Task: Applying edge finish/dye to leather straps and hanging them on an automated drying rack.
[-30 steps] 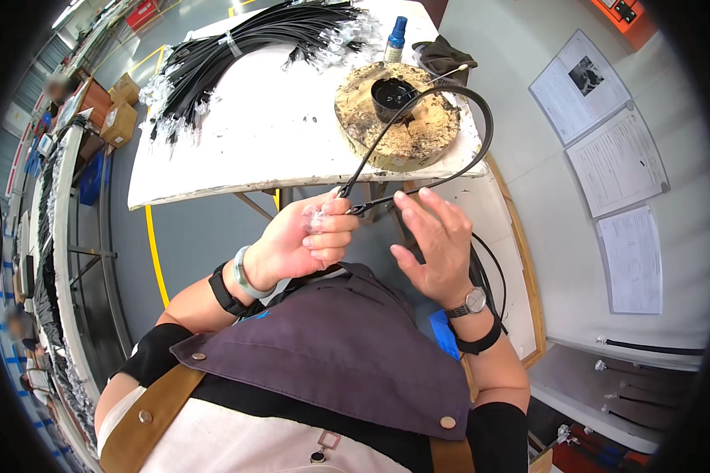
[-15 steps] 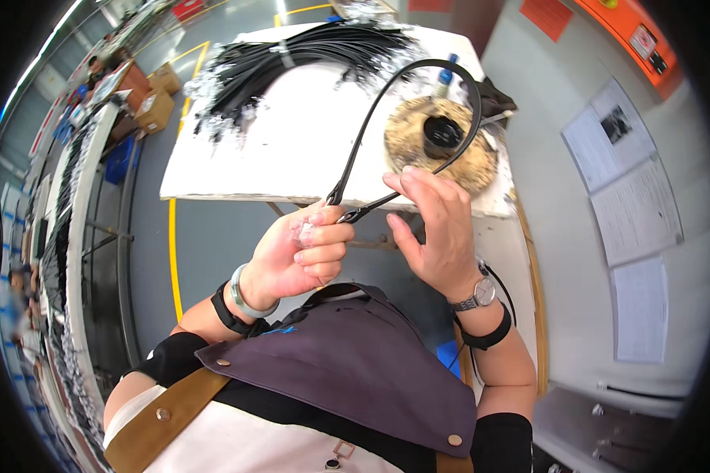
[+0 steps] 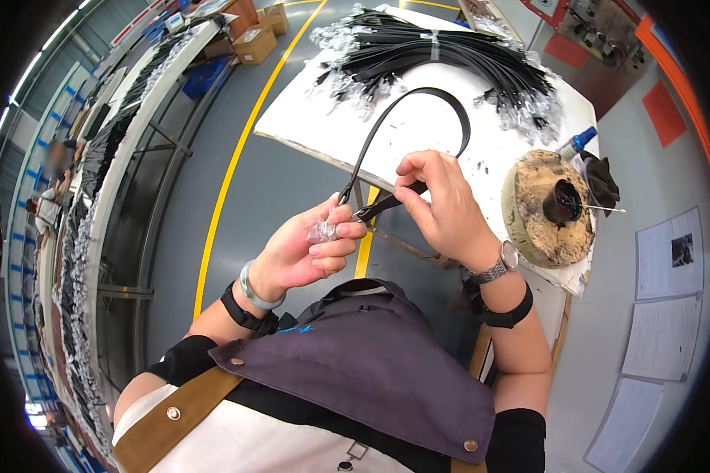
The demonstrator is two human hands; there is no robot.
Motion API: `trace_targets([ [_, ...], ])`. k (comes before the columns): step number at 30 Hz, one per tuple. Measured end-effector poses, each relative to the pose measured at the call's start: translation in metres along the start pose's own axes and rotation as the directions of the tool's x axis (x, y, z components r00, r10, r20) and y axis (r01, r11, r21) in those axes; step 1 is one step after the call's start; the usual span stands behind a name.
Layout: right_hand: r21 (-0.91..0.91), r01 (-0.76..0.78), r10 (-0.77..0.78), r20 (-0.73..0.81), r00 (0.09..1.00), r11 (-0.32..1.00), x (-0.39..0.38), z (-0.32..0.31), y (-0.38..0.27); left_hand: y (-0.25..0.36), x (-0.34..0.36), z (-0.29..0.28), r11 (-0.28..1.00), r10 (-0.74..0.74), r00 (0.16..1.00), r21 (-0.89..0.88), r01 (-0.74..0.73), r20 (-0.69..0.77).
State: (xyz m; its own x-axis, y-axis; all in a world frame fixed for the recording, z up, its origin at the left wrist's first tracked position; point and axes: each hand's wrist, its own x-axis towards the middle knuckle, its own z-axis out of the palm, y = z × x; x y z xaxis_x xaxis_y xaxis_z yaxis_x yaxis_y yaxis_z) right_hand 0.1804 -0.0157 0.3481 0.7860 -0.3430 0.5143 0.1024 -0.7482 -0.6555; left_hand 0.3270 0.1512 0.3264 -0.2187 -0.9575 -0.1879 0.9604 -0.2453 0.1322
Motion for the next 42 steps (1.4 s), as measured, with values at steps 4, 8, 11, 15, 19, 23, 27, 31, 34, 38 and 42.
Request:
trace_targets([
  [4,0.073,-0.049,0.042,0.095,0.995,0.996,0.011,0.012,0.000,0.009,-0.011,-0.017,1.000,0.016,1.000,-0.008,-0.016,0.017],
  [8,0.053,-0.033,0.028,0.086,0.996,0.998,0.011,0.011,0.004,0.009,-0.007,-0.018,0.999,0.035,0.999,0.018,-0.035,0.017],
  [11,0.036,-0.040,0.038,0.060,0.998,0.999,0.010,0.013,0.004,0.012,-0.005,-0.018,0.999,0.034,0.999,0.005,-0.034,0.026],
  [15,0.068,-0.095,0.092,0.056,0.994,0.993,0.007,0.012,0.006,0.015,0.000,-0.022,0.999,-0.009,0.999,-0.046,0.012,0.047],
  [19,0.018,-0.050,0.050,0.000,0.999,0.999,0.005,0.012,0.006,0.015,0.005,-0.026,0.994,-0.029,0.997,-0.101,0.036,0.068],
  [23,-0.293,0.210,-0.236,-0.056,0.970,0.933,0.002,0.007,-0.005,0.015,0.007,-0.026,0.983,-0.013,0.995,-0.178,0.031,0.102],
  [27,-0.401,0.301,-0.324,0.011,0.946,0.865,-0.012,0.009,-0.007,0.015,0.007,-0.025,0.977,0.015,0.993,-0.212,0.010,0.118],
  [31,-0.395,0.310,-0.310,0.065,0.949,0.865,-0.019,0.014,-0.007,0.013,0.007,-0.023,0.966,0.014,0.994,-0.259,0.015,0.112],
  [34,-0.404,0.308,-0.307,0.069,0.949,0.861,-0.020,0.016,-0.010,0.012,0.007,-0.020,0.962,0.016,0.993,-0.274,0.017,0.119],
  [38,-0.437,0.292,-0.287,0.079,0.955,0.851,-0.022,0.018,-0.012,0.011,0.008,-0.020,0.980,0.044,0.995,-0.195,-0.026,0.092],
  [42,-0.461,0.284,-0.289,0.062,0.955,0.841,-0.025,0.022,-0.010,0.008,0.007,-0.017,0.992,0.099,0.993,-0.085,-0.094,0.059],
])
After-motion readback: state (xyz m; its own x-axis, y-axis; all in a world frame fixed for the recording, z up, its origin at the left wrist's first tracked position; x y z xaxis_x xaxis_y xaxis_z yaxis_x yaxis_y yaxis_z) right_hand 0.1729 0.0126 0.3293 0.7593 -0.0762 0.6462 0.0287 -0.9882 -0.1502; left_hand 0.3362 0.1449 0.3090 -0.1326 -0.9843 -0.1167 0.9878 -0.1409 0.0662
